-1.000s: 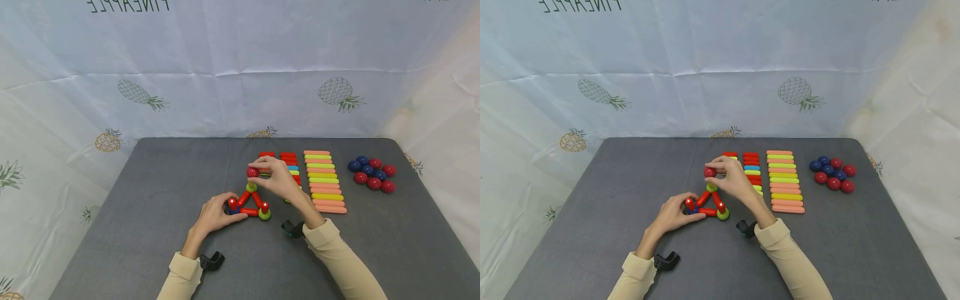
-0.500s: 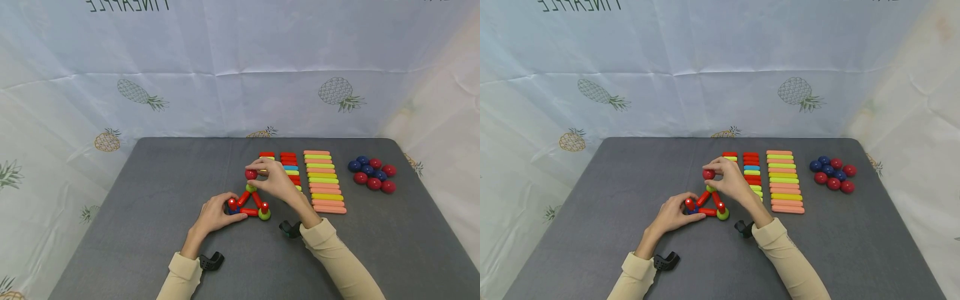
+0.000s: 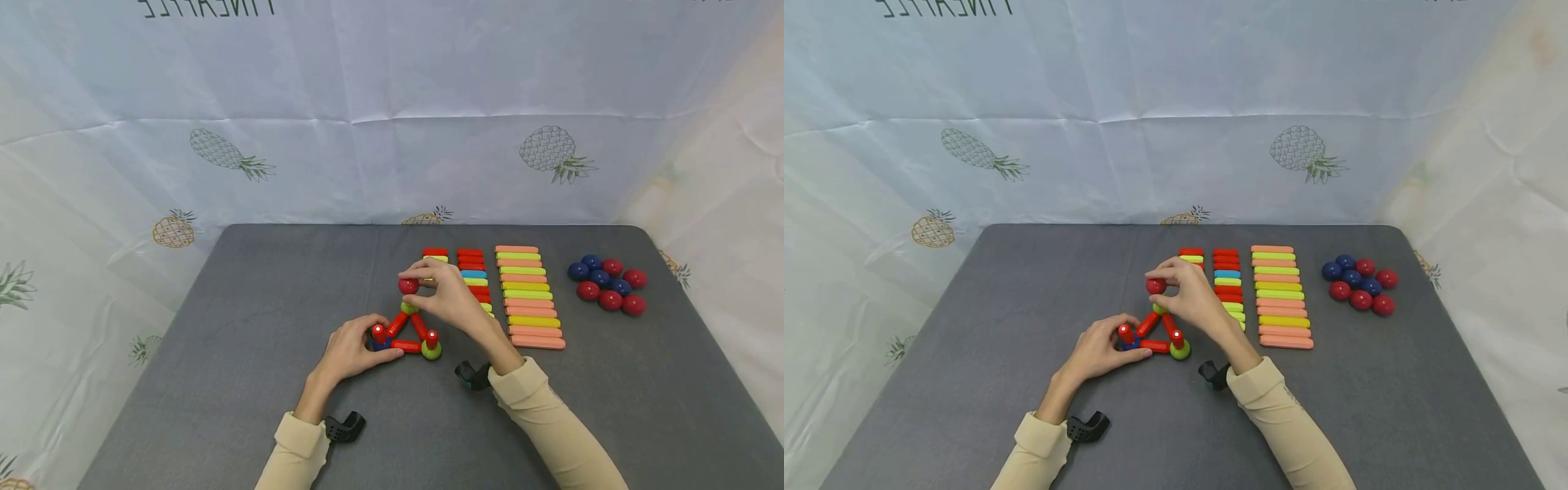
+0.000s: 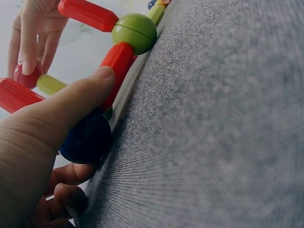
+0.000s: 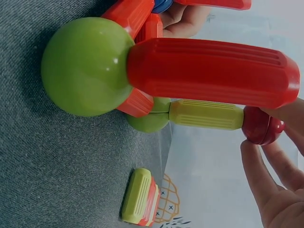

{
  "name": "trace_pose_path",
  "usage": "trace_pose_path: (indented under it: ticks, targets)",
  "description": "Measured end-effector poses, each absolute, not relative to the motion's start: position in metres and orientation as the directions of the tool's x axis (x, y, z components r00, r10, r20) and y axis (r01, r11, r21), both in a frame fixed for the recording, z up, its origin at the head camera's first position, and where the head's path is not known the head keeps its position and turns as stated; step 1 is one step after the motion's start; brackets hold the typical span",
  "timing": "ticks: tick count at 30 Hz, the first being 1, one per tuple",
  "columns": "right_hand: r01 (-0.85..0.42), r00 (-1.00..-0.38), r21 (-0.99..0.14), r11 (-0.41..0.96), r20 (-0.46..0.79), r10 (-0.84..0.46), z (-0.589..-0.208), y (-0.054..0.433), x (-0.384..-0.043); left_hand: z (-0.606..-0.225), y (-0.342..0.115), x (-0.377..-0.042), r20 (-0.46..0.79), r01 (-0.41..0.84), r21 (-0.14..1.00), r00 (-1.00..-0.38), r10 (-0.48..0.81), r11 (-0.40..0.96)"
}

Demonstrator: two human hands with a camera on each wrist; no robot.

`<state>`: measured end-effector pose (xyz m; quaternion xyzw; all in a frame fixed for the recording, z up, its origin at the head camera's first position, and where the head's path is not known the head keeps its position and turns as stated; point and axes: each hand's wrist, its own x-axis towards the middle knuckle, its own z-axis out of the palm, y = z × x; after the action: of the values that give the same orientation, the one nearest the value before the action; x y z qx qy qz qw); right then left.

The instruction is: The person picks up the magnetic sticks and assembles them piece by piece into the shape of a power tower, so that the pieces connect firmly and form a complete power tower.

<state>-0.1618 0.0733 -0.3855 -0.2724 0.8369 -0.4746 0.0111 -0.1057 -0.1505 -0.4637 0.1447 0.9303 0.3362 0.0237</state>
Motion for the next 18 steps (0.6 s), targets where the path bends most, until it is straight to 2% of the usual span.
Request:
trace_pose_path:
  ticks: [9,18]
  targets:
    - [-0.467,-0.85,-0.793,0.39,0.282,-0.444,-0.385,0.082,-0.163,-0.465,-0.151,-0.106,0.056,0.256,0.629,-0.957,0.285,0.734]
    - [-0.422,-0.905,-0.784,0.456,0.333,-0.266,-0.382,0.134,-0.172,-0.466,-0.151,-0.106,0.061,0.256,0.622,-0.958,0.28,0.74]
